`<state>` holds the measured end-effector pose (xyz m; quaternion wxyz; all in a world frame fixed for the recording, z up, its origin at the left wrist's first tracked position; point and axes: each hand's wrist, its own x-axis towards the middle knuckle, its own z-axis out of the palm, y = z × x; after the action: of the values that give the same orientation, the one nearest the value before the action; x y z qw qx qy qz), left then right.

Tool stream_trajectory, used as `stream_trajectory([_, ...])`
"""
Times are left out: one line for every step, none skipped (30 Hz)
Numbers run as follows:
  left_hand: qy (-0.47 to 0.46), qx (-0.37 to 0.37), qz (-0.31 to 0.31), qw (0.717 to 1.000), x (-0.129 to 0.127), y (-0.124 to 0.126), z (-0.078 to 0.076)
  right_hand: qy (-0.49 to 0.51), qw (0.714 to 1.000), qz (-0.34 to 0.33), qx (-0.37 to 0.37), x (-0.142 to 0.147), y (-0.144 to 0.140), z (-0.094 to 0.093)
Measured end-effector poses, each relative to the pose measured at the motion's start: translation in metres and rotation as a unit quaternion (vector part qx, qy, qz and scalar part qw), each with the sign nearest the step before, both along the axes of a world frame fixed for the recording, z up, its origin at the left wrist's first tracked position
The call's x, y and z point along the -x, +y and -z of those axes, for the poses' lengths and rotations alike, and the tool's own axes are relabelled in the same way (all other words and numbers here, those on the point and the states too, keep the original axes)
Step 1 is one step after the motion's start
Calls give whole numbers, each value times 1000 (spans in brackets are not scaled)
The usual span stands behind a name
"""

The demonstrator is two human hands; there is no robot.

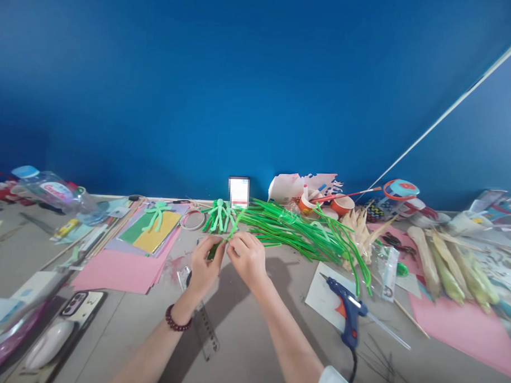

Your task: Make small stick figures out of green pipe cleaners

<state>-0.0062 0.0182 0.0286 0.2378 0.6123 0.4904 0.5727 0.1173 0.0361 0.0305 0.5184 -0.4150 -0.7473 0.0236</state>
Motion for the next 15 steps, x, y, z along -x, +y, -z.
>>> stream_trajectory([-26,14,8,1000,0,4,-3,6,1000,6,-9,1,1,-1])
stream_trajectory([-64,33,25,997,0,8,-6,20,1000,6,-12,1,2,-2])
stream_trajectory([-105,52,51,992,1,13,-9,42,999,3,-9,1,3,-4])
stream_trajectory([-140,77,89,983,3,18,-11,68,998,-5,-1,0,5,-7])
stream_trajectory([-164,104,134,972,5,23,-14,95,995,-19,14,-2,6,-11])
stream_trajectory([-183,118,173,961,8,27,-16,116,992,-38,34,-4,8,-16])
stream_trajectory([-197,120,200,952,10,32,-19,125,989,-63,56,-7,9,-21])
stream_trajectory([-200,121,227,945,12,35,-21,137,984,-80,80,-10,10,-27])
stream_trajectory([-198,121,245,941,14,38,-24,153,976,-102,112,-13,11,-33])
stream_trajectory([-197,118,254,940,16,39,-26,173,964,-135,153,-16,11,-38])
stream_trajectory([-194,114,257,940,17,40,-29,199,946,-166,196,-18,11,-42])
stream_trajectory([-191,111,256,941,17,40,-31,225,924,-192,241,-20,11,-45])
stream_trajectory([-187,108,254,943,17,39,-34,249,904,-212,276,-21,11,-48])
stream_trajectory([-181,107,252,945,17,38,-37,273,884,-228,302,-22,11,-51])
stream_trajectory([-171,107,254,946,17,36,-40,293,866,-241,325,-24,10,-53])
